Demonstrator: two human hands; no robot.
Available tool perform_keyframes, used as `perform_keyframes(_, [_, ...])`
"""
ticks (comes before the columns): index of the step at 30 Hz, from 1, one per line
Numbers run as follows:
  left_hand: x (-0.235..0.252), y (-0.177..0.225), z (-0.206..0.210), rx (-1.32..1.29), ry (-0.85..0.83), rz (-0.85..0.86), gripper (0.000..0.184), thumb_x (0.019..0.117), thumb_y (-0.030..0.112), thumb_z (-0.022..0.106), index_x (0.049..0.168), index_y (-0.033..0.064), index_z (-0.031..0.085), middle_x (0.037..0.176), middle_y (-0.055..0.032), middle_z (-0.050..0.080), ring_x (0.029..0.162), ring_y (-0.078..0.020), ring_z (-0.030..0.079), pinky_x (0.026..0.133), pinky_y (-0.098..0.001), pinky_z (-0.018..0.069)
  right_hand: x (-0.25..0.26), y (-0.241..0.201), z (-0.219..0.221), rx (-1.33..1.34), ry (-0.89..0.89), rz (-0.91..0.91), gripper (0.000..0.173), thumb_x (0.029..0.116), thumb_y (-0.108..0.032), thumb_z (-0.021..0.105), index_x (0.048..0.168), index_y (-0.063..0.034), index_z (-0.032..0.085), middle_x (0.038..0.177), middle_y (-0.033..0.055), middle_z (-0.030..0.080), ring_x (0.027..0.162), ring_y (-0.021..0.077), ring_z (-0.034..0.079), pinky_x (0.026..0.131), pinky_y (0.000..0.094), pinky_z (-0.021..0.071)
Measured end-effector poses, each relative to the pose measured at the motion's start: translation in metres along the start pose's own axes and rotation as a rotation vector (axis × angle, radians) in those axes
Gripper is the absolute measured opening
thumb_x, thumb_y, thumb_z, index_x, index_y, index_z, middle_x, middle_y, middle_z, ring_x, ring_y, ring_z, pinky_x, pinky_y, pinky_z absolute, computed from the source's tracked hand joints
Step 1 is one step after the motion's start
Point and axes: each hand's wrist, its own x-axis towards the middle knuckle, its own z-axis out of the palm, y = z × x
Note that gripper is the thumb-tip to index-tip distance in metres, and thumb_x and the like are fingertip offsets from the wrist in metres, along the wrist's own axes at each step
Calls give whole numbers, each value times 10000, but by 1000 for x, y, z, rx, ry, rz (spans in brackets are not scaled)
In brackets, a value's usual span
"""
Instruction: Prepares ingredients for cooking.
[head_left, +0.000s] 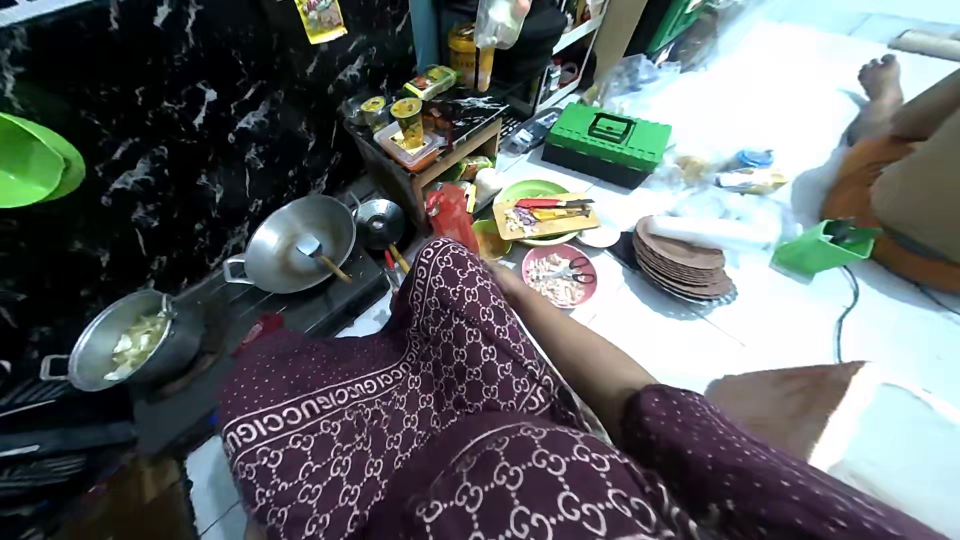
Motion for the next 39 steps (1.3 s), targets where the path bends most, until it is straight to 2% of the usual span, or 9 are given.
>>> perform_keyframes(3, [8,104,85,-53,151,-448,439,1135,346,157,1295,135,508,1008,94,661,882,71,616,769,-176,554,10,14,-12,199,77,10,311,1097,-232,419,1170,-11,625,927,115,683,791,192,664,717,396,568])
perform_keyframes(11, [180,161,85,-110,493,-93,319,1114,278,340,1259,79,541,1039,-2,614,890,-66,617,793,-300,547,16,-11,-16,44,33,111,411,1087,-378,483,1212,-18,638,1018,124,687,897,216,670,805,432,567])
perform_keyframes(18, [129,217,61,-26,-5,-55,325,1044,223,303,1080,202,626,934,106,740,862,-8,708,762,-242,614,-57,-142,-15,-59,-291,-391,268,1084,-306,430,923,-168,593,733,-77,578,672,37,572,659,269,524])
perform_keyframes(22, [120,233,54,722,-368,-373,515,1106,391,374,1387,0,557,1316,-188,626,1211,-244,605,1054,-494,468,-29,-149,-7,-558,-437,-263,352,1045,-291,609,1195,28,618,1005,135,693,893,189,677,857,420,580])
perform_keyframes(27, [141,257,47,683,-260,-109,14,921,45,657,930,54,661,809,50,675,732,9,640,705,-203,556,-11,-177,12,-721,-511,-344,207,1057,-138,548,993,14,674,873,55,660,793,108,627,787,349,551])
perform_keyframes(31, [161,251,79,611,-244,66,130,804,22,738,908,21,661,834,1,654,770,-54,621,742,-289,547,8,-164,49,-802,-323,-430,251,1063,-171,566,1101,44,690,989,182,689,902,258,657,865,498,542])
perform_keyframes(33, [180,246,97,772,-208,99,136,865,151,743,902,85,629,651,77,562,591,-18,536,601,-247,490,23,-157,65,-951,-267,-382,317,1062,-259,565,1105,26,698,1018,209,691,957,330,662,894,584,515])
perform_keyframes(36, [197,258,119,1187,-128,-93,378,971,356,712,1107,3,702,871,-264,682,845,-460,657,779,-689,490,45,-163,71,-1022,-236,-279,447,1061,-386,560,1302,-13,614,1151,237,675,1073,385,656,961,622,495])
perform_keyframes(39, [198,259,152,1310,-151,12,492,997,404,651,1242,-23,672,1114,-331,681,1073,-556,639,889,-764,459,70,-180,82,-986,-294,-318,519,1030,-355,632,1407,-9,546,1291,258,626,1173,393,628,1021,598,491])
